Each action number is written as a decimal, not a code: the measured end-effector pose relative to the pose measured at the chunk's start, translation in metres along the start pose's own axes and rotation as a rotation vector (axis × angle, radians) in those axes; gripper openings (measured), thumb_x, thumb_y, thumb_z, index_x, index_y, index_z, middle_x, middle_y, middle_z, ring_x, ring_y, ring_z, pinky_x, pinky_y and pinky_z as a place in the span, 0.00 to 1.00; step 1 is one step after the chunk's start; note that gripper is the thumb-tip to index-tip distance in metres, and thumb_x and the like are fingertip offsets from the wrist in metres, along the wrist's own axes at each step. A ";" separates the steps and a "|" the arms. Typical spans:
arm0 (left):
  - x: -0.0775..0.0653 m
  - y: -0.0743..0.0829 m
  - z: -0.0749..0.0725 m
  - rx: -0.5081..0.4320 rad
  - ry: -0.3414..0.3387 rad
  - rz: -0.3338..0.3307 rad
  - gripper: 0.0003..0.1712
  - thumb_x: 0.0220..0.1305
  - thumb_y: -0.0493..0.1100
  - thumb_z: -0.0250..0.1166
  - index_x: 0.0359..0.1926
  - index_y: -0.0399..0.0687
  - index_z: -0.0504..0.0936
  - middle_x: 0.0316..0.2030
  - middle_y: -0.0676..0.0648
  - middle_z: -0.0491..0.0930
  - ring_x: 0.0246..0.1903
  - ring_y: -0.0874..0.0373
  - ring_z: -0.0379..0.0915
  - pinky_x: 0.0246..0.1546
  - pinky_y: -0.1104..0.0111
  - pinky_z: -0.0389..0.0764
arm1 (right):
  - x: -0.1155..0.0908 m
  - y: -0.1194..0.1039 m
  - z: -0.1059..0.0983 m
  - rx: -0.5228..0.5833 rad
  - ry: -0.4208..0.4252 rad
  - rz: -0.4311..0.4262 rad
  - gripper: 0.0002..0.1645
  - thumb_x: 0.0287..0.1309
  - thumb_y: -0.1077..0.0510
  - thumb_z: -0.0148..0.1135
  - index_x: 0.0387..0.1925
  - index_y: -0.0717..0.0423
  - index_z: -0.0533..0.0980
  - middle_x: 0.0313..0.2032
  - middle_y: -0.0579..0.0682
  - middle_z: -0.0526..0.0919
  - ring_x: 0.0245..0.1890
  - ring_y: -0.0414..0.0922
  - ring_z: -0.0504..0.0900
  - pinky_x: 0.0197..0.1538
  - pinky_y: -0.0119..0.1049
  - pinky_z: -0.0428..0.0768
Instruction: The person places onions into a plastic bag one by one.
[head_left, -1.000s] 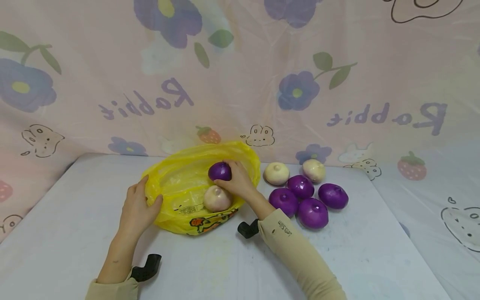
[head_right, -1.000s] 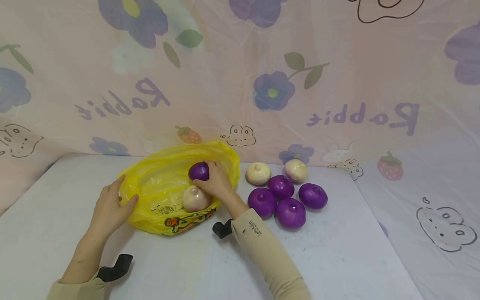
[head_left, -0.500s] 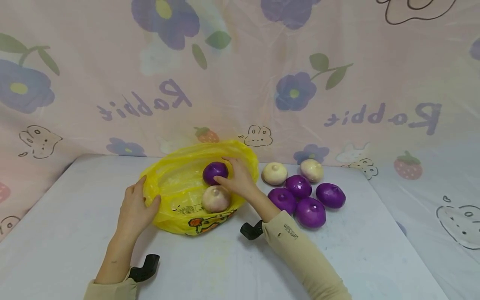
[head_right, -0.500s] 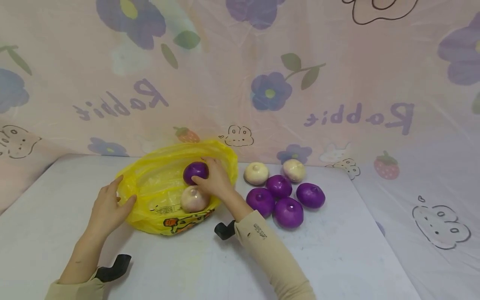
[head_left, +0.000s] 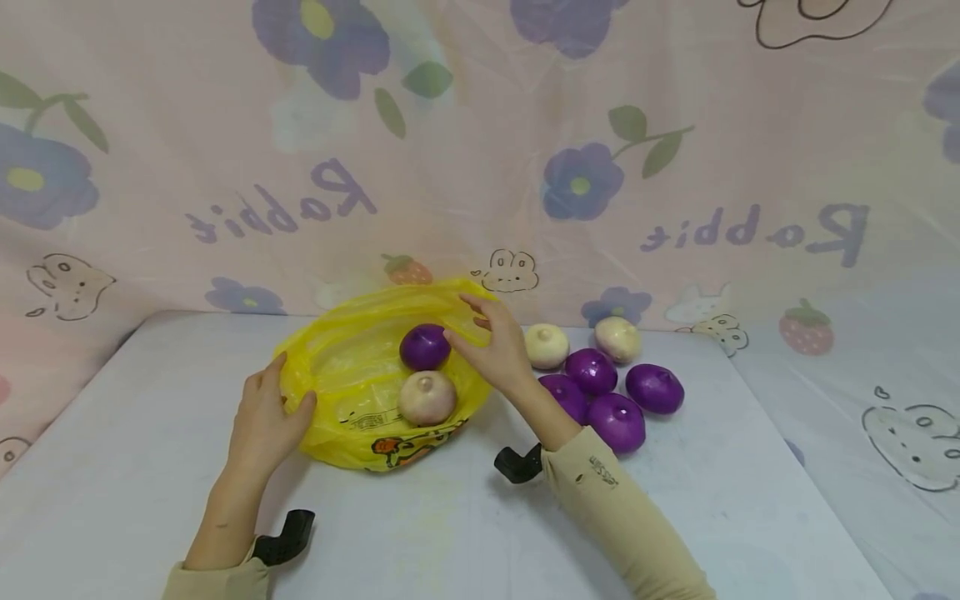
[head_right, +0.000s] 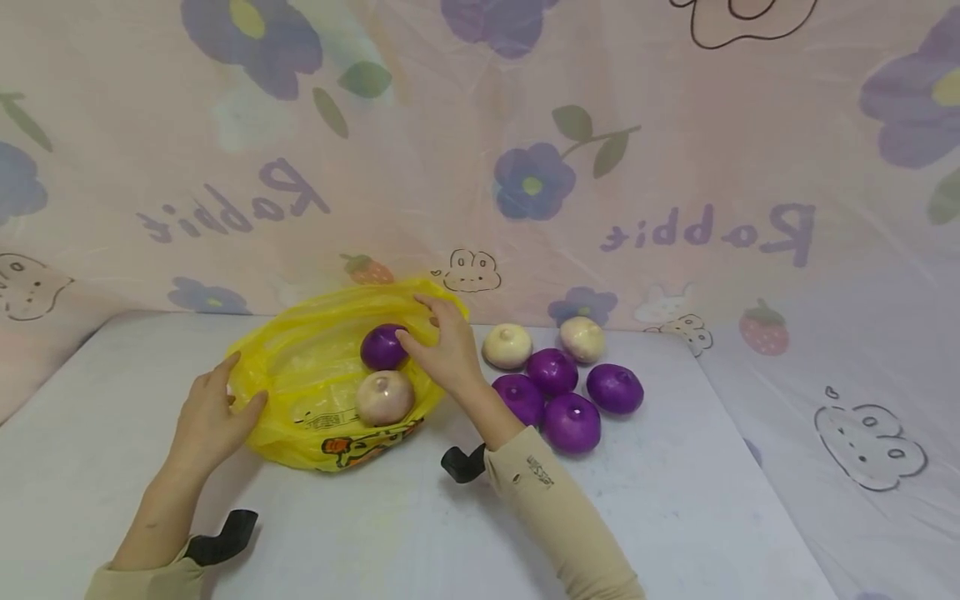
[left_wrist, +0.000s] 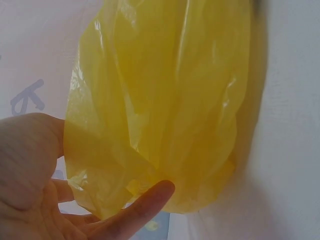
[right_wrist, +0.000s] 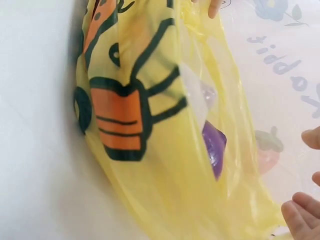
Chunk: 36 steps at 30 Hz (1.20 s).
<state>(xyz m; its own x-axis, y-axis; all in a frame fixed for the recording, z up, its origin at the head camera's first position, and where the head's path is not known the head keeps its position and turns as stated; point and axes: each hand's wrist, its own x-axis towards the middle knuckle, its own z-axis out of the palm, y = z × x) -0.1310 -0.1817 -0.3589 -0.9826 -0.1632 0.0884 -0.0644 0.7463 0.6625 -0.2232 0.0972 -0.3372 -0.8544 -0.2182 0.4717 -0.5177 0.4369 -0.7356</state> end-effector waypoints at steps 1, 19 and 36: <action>0.000 0.000 0.000 0.000 -0.006 -0.005 0.40 0.66 0.42 0.54 0.71 0.28 0.48 0.63 0.20 0.53 0.50 0.30 0.68 0.46 0.42 0.71 | 0.000 0.000 -0.001 -0.008 0.008 -0.008 0.32 0.54 0.57 0.68 0.60 0.62 0.71 0.58 0.58 0.75 0.59 0.55 0.74 0.59 0.43 0.75; 0.001 -0.002 0.001 0.001 0.002 0.015 0.40 0.65 0.41 0.54 0.70 0.27 0.49 0.61 0.19 0.54 0.49 0.29 0.67 0.46 0.41 0.71 | -0.017 0.007 -0.041 -0.052 0.099 -0.019 0.31 0.54 0.57 0.69 0.59 0.60 0.72 0.55 0.56 0.77 0.54 0.55 0.77 0.55 0.47 0.77; 0.002 -0.002 0.002 0.000 -0.004 0.003 0.40 0.65 0.42 0.54 0.71 0.27 0.48 0.62 0.20 0.53 0.48 0.29 0.66 0.46 0.40 0.70 | -0.044 0.032 -0.064 -0.134 0.095 0.073 0.30 0.53 0.56 0.69 0.57 0.61 0.74 0.54 0.60 0.78 0.54 0.57 0.76 0.56 0.53 0.75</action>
<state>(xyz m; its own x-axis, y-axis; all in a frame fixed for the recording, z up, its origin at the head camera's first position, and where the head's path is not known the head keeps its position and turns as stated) -0.1327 -0.1827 -0.3617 -0.9836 -0.1583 0.0871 -0.0616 0.7469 0.6621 -0.1989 0.1767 -0.3501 -0.8779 -0.1007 0.4681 -0.4384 0.5620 -0.7014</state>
